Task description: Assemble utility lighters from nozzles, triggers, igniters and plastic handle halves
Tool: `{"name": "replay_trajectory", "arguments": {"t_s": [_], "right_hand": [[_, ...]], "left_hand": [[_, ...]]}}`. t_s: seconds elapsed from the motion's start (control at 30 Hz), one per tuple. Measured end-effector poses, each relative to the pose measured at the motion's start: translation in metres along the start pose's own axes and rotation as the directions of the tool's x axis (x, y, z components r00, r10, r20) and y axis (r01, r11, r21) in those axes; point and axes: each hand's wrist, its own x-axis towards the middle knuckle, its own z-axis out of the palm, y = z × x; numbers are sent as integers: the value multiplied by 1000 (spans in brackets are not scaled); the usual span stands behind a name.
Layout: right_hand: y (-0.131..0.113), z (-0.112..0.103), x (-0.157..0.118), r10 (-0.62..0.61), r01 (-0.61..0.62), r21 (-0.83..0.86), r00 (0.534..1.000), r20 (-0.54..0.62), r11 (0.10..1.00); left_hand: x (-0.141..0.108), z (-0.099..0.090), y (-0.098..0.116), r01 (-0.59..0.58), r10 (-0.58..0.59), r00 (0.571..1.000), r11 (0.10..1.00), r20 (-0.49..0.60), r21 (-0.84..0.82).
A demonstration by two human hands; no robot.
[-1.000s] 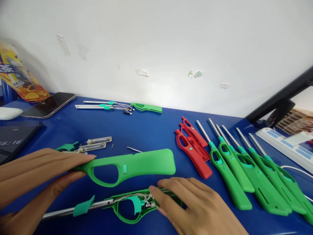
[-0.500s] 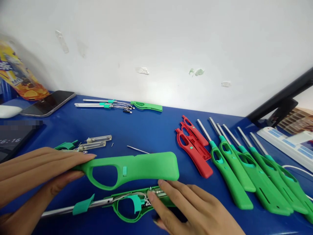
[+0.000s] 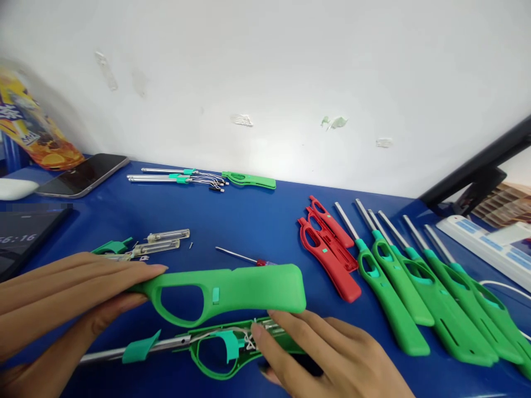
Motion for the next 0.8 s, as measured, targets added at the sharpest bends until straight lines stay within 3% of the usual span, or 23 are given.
{"name": "replay_trajectory", "arguments": {"t_s": [0.37, 0.8], "right_hand": [[4, 5, -15, -61, 60, 4, 996, 73, 998], [4, 10, -20, -77, 77, 0, 995, 67, 997]], "left_hand": [[-30, -8, -18, -82, 85, 995, 996, 57, -38], [-32, -6, -18, -48, 49, 998, 999, 48, -19]]}}
